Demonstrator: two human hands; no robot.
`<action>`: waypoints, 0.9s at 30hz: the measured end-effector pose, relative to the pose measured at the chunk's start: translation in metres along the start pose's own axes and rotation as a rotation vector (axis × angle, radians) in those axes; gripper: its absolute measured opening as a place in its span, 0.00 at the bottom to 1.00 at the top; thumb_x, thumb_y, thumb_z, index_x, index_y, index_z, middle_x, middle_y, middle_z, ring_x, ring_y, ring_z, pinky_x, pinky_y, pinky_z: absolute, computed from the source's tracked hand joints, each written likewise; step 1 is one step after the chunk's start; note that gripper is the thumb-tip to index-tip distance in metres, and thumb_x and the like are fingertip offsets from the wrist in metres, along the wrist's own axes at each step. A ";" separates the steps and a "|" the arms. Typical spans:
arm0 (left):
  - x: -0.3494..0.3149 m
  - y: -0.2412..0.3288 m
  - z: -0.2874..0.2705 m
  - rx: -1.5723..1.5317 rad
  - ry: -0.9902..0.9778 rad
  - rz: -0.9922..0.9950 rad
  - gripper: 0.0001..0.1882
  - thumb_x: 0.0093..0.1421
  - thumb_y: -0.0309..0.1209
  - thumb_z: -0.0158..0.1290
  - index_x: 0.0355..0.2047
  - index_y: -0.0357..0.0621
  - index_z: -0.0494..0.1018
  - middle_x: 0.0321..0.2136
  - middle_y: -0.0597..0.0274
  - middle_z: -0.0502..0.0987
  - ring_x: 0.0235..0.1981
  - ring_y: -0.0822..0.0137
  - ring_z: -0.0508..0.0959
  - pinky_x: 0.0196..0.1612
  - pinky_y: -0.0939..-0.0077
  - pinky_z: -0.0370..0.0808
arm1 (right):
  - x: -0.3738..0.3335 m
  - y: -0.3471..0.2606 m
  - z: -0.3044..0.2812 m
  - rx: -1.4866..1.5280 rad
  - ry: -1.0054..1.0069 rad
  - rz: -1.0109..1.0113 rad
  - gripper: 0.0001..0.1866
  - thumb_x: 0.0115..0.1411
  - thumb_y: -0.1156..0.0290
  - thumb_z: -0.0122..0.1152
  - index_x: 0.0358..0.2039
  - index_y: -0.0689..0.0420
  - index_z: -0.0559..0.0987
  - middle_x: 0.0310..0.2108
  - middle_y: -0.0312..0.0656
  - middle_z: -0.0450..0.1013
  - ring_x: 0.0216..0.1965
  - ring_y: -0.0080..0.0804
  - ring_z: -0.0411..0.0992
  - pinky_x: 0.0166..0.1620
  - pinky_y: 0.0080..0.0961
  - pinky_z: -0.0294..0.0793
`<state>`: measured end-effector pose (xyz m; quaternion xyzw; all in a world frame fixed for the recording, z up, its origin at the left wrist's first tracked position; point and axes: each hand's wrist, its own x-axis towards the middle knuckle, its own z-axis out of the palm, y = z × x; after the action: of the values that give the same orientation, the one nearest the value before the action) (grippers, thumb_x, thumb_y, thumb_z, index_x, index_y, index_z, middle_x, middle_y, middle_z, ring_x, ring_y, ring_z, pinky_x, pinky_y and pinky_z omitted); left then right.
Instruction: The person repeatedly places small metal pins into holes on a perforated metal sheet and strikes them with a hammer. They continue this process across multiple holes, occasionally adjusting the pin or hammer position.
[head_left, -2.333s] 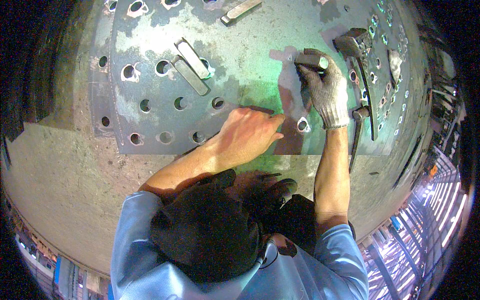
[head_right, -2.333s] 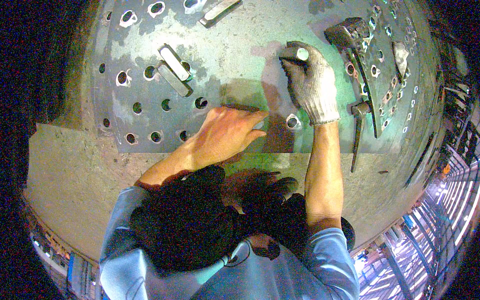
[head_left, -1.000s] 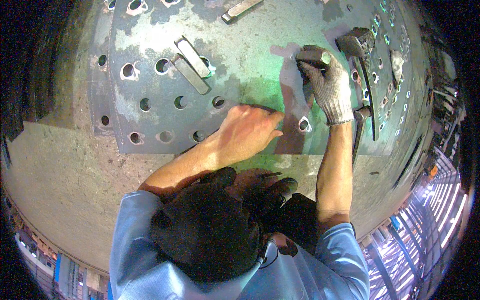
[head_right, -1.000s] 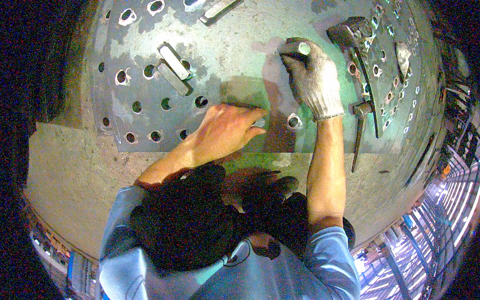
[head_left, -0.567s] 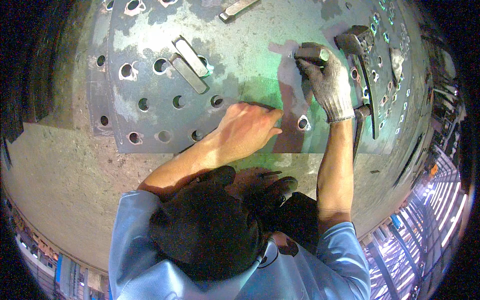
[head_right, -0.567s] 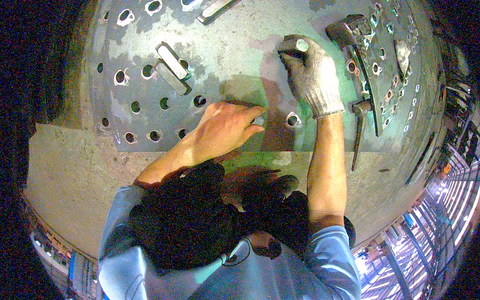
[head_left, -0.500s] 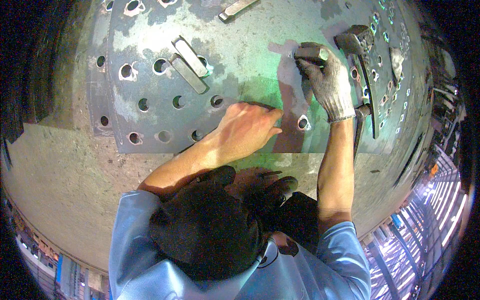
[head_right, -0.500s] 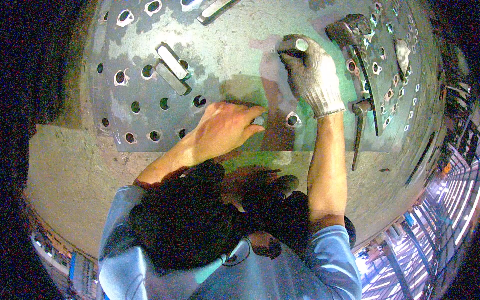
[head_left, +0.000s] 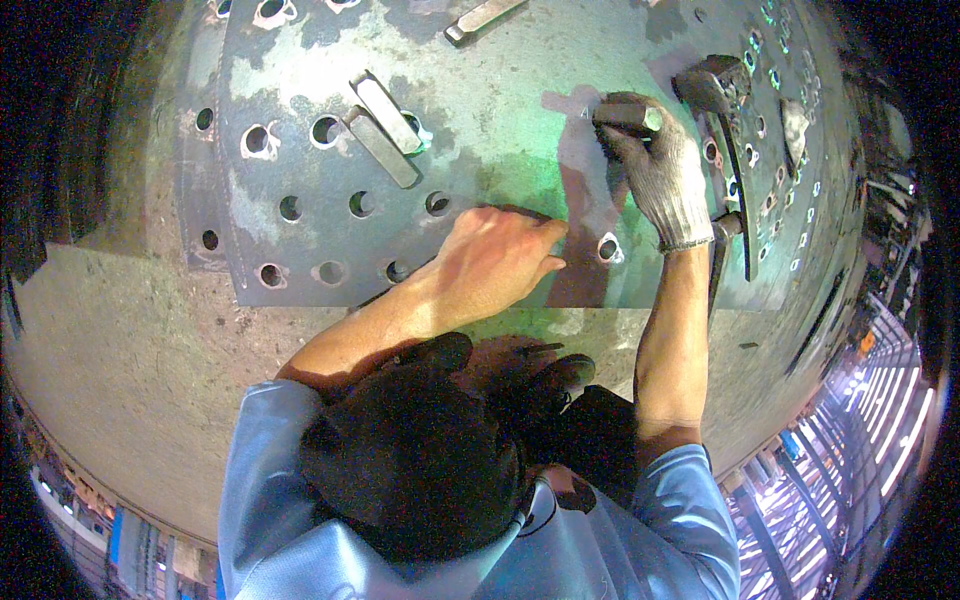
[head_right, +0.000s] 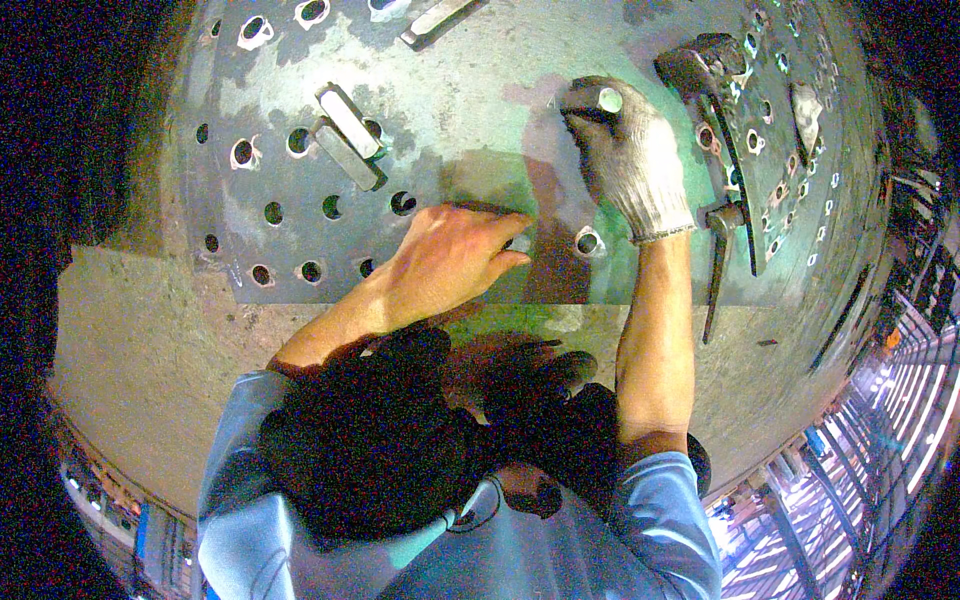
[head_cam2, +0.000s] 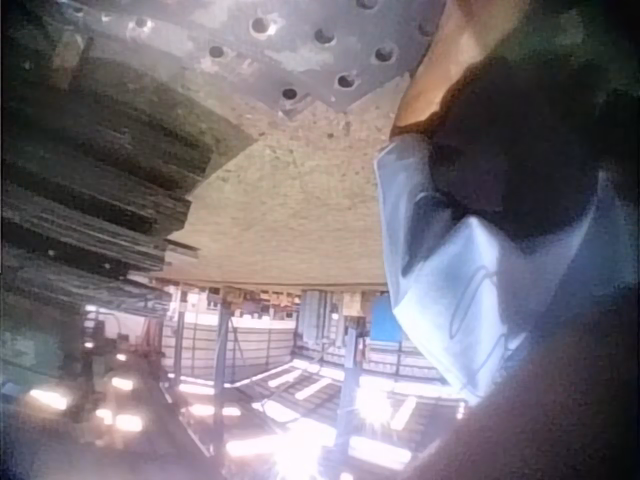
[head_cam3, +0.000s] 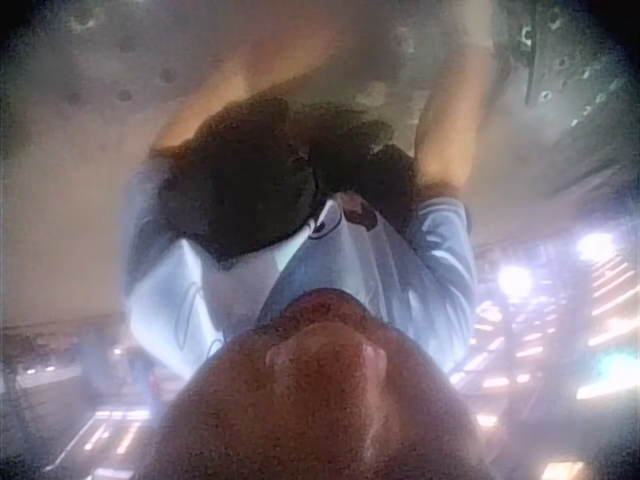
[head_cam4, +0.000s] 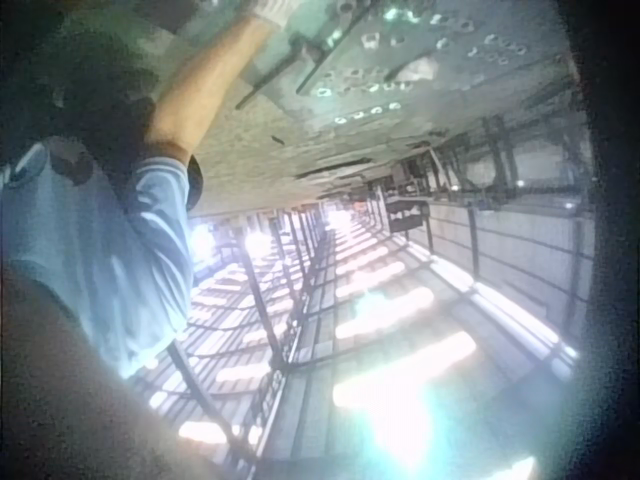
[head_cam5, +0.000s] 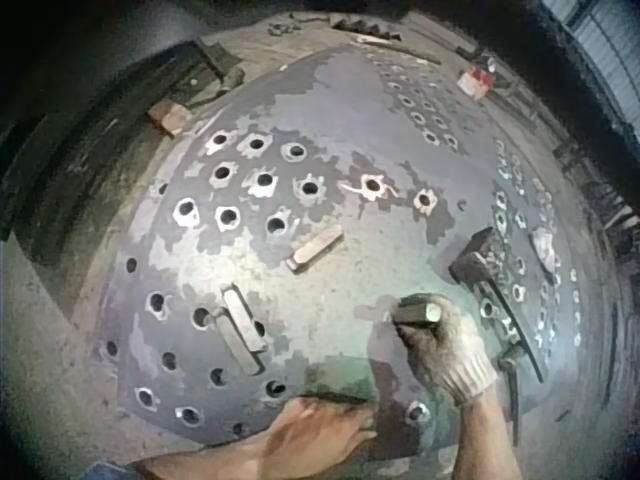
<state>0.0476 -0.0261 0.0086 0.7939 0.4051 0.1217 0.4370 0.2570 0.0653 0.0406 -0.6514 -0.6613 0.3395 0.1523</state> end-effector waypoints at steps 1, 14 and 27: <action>0.000 0.000 0.000 0.004 0.006 -0.001 0.20 0.60 0.41 0.61 0.49 0.45 0.78 0.30 0.52 0.83 0.33 0.51 0.84 0.37 0.56 0.81 | -0.001 -0.003 0.000 0.006 0.001 0.037 0.11 0.61 0.79 0.62 0.45 0.59 0.83 0.46 0.41 0.80 0.45 0.32 0.79 0.50 0.27 0.78; -0.002 0.000 0.000 0.018 -0.003 -0.011 0.20 0.60 0.42 0.61 0.49 0.47 0.78 0.30 0.52 0.83 0.33 0.51 0.84 0.35 0.56 0.81 | -0.002 0.000 0.002 0.044 0.029 0.028 0.14 0.60 0.77 0.64 0.47 0.58 0.82 0.44 0.43 0.81 0.43 0.32 0.80 0.48 0.27 0.79; -0.002 -0.001 0.001 0.018 -0.017 -0.020 0.19 0.60 0.42 0.61 0.49 0.47 0.79 0.30 0.53 0.83 0.33 0.52 0.84 0.35 0.56 0.81 | -0.002 0.004 0.000 0.028 0.013 0.001 0.16 0.60 0.78 0.64 0.50 0.60 0.81 0.46 0.43 0.81 0.45 0.31 0.79 0.50 0.27 0.78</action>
<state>0.0463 -0.0277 0.0077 0.7947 0.4104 0.1069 0.4342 0.2598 0.0634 0.0382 -0.6515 -0.6552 0.3447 0.1656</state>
